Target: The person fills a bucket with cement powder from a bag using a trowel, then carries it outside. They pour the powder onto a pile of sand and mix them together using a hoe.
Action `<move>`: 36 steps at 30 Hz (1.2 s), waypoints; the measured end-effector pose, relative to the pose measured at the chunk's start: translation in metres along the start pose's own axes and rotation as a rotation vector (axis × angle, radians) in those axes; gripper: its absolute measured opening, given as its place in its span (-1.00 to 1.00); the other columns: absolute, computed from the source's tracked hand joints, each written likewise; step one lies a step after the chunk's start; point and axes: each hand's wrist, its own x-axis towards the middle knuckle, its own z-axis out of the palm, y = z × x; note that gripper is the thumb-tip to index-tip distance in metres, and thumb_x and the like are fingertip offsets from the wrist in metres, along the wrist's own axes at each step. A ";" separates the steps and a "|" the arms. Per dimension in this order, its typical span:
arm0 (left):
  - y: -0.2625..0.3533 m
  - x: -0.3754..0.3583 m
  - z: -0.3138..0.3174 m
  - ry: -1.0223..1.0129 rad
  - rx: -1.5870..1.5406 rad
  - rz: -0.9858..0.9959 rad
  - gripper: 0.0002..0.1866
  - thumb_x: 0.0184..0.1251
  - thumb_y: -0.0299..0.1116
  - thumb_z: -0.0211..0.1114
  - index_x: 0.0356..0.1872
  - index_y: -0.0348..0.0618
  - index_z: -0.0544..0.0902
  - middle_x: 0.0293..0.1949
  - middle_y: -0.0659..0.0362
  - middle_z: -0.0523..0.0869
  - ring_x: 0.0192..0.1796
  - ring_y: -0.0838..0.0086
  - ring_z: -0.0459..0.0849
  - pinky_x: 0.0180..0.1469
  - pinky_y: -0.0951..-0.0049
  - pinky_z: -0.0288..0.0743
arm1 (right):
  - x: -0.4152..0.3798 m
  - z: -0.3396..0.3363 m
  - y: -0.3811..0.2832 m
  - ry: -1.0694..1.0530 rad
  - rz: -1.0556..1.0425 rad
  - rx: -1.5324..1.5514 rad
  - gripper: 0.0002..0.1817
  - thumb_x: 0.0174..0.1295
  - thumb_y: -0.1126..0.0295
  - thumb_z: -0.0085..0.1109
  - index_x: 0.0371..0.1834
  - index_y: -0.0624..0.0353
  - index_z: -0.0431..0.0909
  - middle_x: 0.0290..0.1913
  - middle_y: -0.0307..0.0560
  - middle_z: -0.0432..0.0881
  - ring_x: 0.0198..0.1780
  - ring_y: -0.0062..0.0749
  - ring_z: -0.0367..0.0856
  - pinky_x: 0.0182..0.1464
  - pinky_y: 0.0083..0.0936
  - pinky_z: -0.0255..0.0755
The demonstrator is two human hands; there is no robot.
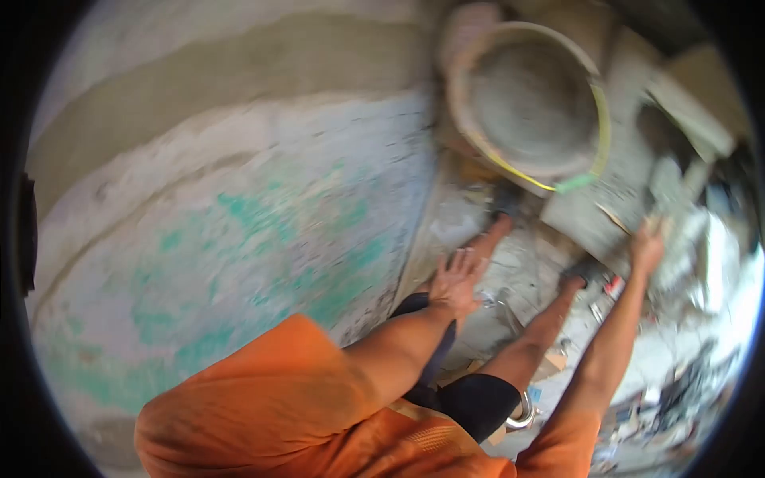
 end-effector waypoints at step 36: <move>0.023 0.016 0.007 -0.143 0.073 -0.121 0.06 0.26 0.36 0.30 0.75 0.29 0.11 0.76 0.11 0.05 0.76 0.23 0.04 0.68 -0.22 -0.15 | -0.083 -0.162 -0.257 -0.058 -0.215 0.552 -0.39 0.21 0.41 0.39 0.39 0.20 0.60 -0.09 0.19 0.74 -0.13 0.16 0.75 -0.03 -0.15 0.62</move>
